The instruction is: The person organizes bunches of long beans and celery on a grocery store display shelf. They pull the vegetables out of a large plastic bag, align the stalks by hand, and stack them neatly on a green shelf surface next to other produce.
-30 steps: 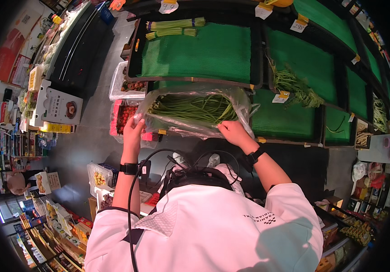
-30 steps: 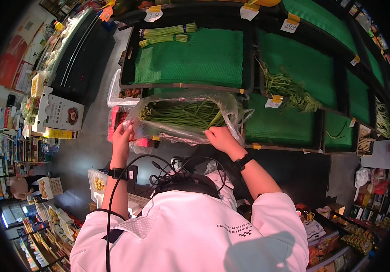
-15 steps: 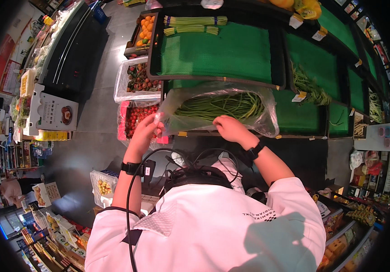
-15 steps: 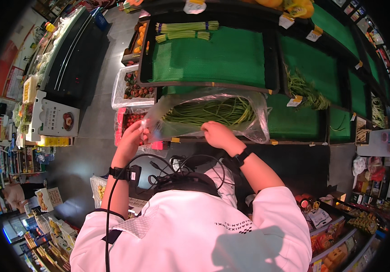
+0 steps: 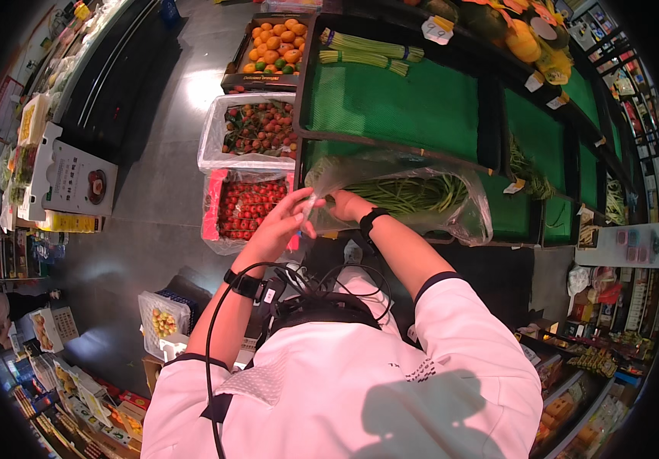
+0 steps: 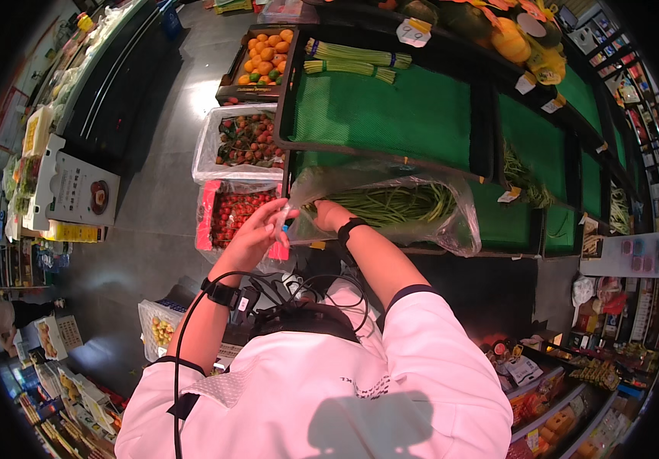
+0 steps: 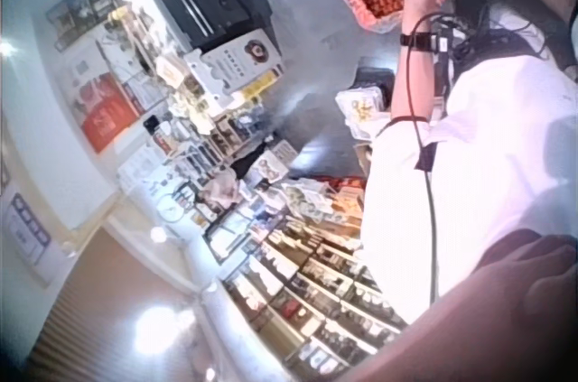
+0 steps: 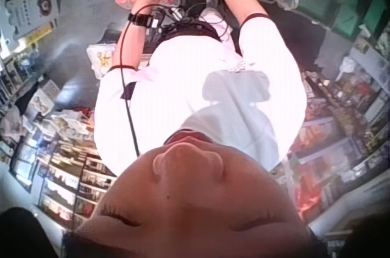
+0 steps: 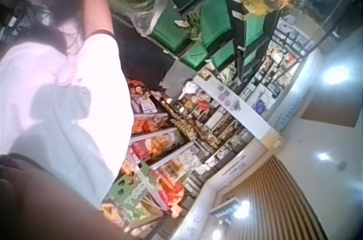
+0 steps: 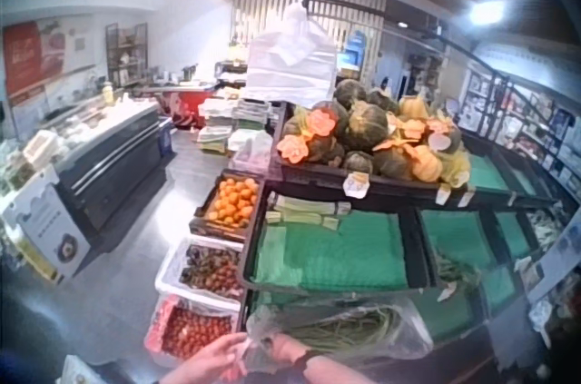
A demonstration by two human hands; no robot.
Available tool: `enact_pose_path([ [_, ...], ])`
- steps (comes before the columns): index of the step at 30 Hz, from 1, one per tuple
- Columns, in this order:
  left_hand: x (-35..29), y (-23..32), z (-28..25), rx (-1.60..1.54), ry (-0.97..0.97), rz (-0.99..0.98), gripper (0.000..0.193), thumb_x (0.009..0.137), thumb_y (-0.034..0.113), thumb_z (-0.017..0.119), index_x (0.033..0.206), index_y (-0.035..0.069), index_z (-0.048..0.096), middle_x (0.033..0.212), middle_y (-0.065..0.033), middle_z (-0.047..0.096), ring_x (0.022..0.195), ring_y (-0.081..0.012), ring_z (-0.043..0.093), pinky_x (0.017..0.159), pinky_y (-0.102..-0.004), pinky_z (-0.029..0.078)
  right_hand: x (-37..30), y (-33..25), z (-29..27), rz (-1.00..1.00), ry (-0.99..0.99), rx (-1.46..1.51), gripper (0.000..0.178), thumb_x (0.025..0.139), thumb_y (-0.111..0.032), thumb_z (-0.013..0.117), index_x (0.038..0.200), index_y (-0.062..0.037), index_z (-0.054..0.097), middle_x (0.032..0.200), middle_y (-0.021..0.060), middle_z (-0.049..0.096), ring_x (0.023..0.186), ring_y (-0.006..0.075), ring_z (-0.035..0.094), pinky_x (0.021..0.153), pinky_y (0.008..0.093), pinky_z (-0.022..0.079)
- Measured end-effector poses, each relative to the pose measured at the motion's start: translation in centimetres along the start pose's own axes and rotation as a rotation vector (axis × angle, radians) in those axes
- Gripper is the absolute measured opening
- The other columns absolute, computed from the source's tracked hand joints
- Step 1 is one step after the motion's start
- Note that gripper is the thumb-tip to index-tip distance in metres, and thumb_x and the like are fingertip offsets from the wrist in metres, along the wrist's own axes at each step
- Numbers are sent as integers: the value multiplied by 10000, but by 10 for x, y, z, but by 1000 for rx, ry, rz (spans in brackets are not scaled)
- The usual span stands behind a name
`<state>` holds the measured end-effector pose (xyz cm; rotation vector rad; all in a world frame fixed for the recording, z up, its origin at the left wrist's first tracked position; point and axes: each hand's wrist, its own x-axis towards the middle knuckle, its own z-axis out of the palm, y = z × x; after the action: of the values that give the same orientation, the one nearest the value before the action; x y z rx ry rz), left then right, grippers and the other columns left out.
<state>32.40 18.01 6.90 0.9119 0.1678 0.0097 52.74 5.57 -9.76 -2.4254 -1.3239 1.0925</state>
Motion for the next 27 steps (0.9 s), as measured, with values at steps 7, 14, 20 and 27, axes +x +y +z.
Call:
enact_pose_path([
  [7, -2, 5, -8, 15, -11, -60, 721, 865, 300, 643, 1456, 68, 303, 1373, -171, 482, 859, -199, 614, 858, -334, 473, 31, 30, 22, -33, -48, 63, 683, 782, -257, 669, 1366, 1, 427, 1350, 238, 492, 1232, 352, 497, 1028, 383, 412],
  [14, 2, 12, -15, -12, 47, -111, 743, 855, 326, 652, 1460, 77, 299, 1367, -172, 490, 877, -195, 619, 866, -326, 454, 29, 20, 7, -17, -69, 109, 712, 746, -280, 688, 1368, -39, 441, 1331, 225, 514, 1212, 362, 508, 1012, 385, 423],
  [20, 5, 21, -14, 7, 56, -109, 645, 899, 248, 587, 1448, 57, 310, 1363, -179, 490, 877, -210, 622, 879, -336, 458, 31, 6, -3, -36, -102, 128, 669, 711, -248, 702, 1325, -71, 504, 1289, 197, 557, 1183, 321, 540, 992, 372, 439],
  [27, 7, 18, -17, 53, 87, -115, 746, 854, 363, 647, 1455, 76, 310, 1348, -174, 508, 895, -177, 621, 848, -341, 455, 29, 13, -5, -63, -128, 66, 754, 628, -241, 792, 1320, -110, 521, 1234, 159, 599, 1144, 307, 569, 977, 361, 448],
])
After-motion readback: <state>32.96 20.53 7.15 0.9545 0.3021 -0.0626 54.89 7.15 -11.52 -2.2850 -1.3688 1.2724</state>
